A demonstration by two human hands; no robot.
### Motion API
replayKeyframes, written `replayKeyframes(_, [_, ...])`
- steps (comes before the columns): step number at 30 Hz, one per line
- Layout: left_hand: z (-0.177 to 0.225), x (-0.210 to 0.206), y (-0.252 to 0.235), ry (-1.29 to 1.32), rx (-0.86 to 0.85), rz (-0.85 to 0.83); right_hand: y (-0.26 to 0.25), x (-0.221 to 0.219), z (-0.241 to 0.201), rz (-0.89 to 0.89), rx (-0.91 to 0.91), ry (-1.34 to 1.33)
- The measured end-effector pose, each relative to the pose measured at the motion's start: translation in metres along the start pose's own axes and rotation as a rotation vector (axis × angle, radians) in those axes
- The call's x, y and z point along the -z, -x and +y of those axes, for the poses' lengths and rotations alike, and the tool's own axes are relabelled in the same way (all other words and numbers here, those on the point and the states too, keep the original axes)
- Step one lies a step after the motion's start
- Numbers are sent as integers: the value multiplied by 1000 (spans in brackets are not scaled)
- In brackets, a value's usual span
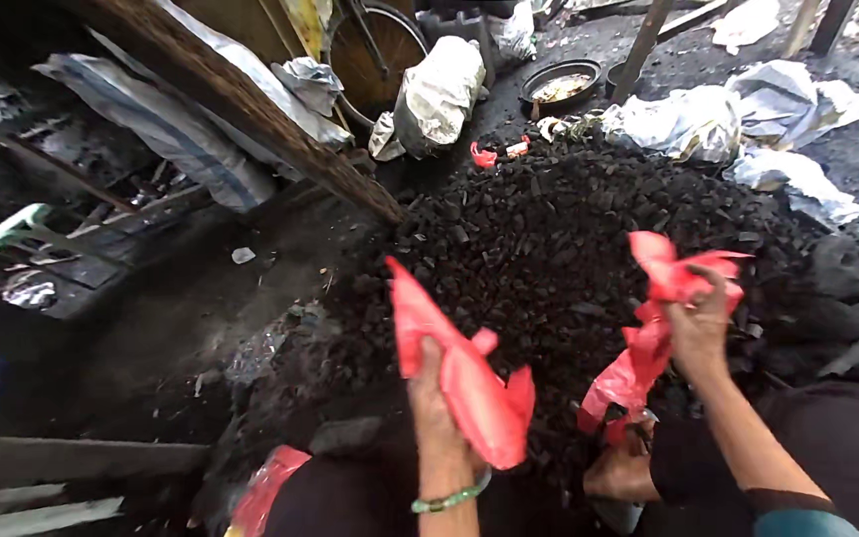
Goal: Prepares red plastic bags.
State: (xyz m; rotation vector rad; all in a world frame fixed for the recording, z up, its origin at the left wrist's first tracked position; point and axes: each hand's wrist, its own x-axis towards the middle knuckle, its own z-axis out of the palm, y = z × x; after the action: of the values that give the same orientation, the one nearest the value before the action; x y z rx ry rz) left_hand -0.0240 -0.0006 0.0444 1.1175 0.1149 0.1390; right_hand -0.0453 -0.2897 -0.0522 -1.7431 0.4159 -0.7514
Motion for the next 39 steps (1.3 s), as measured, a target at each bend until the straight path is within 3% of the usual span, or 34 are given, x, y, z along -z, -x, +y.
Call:
replayKeyframes(3, [-36, -17, 14, -32, 133, -53, 27, -34, -39, -389, 187, -31])
replayKeyframes(6, [-47, -27, 26, 20, 264, -88, 50, -53, -65, -624, 158, -47])
replayKeyframes(10, [-44, -32, 36, 5, 318, -118, 60, -65, -80, -711, -106, -3])
replayKeyframes(15, [-53, -24, 35, 9, 326, -167, 57, -63, -70, -741, 92, -50])
replayKeyframes(18, [-51, -21, 31, -22, 293, -202, 54, -56, -68, -739, 15, -156])
replayKeyframes(21, [-23, 0, 19, -133, 151, -36, 43, -37, -46, -466, -264, -168])
replayKeyframes(24, [23, 53, -10, -75, -198, 43, 17, 0, 21, 124, -451, -196])
replayKeyframes(26, [46, 82, -28, 49, -380, -34, 3, 25, 46, 413, -477, -219])
replayKeyframes(28, [55, 73, -34, 226, -398, -66, -7, 36, 45, 457, -385, -173])
replayKeyframes(34, [-3, -5, -3, -90, -33, 5, 7, -11, -24, -176, 44, 20])
replayKeyframes(37, [-32, -27, 14, -55, 130, -89, 32, -40, -51, -495, 219, -4])
replayKeyframes(39, [-42, -32, 23, -24, 209, -185, 46, -51, -65, -636, 192, 12])
